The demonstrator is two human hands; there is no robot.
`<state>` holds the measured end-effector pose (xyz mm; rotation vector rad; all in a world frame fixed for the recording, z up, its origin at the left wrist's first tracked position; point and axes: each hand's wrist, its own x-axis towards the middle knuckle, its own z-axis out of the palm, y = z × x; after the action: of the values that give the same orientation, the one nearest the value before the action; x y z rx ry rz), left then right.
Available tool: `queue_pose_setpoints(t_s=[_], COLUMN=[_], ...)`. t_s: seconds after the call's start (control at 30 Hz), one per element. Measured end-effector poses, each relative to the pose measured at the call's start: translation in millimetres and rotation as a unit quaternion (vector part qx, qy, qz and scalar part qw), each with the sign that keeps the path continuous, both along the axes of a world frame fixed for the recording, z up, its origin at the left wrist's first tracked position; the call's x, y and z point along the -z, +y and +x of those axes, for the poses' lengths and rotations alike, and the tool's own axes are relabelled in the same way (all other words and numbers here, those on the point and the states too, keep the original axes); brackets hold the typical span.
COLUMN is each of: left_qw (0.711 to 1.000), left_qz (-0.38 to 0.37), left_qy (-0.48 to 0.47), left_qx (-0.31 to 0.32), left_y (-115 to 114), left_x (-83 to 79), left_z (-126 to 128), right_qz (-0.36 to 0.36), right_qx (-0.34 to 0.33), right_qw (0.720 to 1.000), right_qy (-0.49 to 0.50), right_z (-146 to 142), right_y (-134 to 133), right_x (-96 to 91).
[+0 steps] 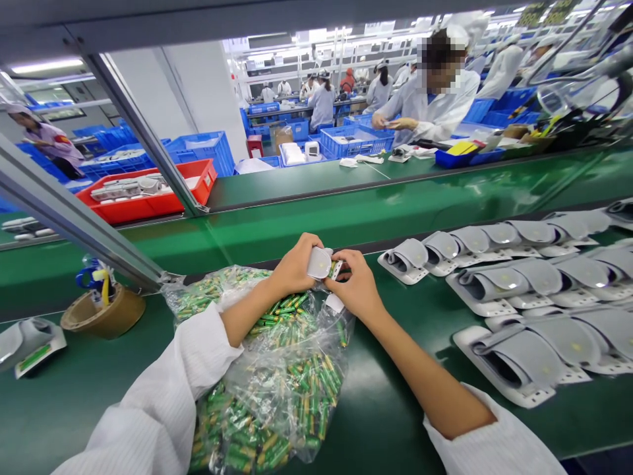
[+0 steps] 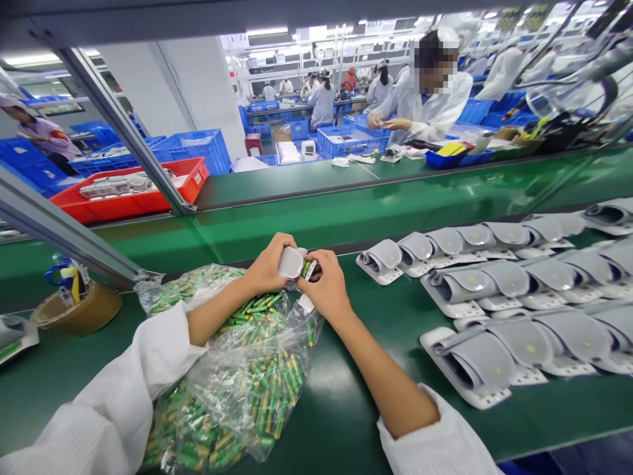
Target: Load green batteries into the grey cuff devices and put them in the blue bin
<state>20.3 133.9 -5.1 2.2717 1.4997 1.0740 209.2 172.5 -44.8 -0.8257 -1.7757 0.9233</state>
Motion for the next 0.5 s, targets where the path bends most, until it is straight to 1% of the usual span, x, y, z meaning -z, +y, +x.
queue_pose_setpoints(t_s=[0.1,0.17,0.27,0.37,0.4,0.43,0.5], left_qw=[0.999,0.998,0.993,0.981,0.970,0.953,0.906], left_qz=[0.001,0.014,0.055,0.122,0.161,0.205,0.291], left_qy=[0.013,0.028,0.065,0.134,0.173,0.218,0.303], left_qx=[0.037,0.060,0.081,0.063,0.055,0.052,0.057], left_y=[1,2,1,-3,-5,-7,-12], left_x=[-2.1,-3.0,-4.8,-12.2,-16.7,-21.9,-33.6], left_z=[0,0,1,6,9,14,24], right_qz=[-0.080,-0.145,-0.242,-0.311,-0.329,-0.347,-0.388], right_qx=[0.015,0.020,0.010,-0.001,-0.012,-0.033,-0.096], right_qw=[0.996,0.987,0.961,0.926,0.914,0.900,0.864], right_qy=[0.036,0.065,0.135,0.213,0.238,0.262,0.308], right_z=[-1,-2,-3,-3,-3,-4,-6], right_y=[3,4,5,2,0,-1,-4], right_x=[3.8,5.9,4.0,-4.3,-7.7,-10.8,-15.6])
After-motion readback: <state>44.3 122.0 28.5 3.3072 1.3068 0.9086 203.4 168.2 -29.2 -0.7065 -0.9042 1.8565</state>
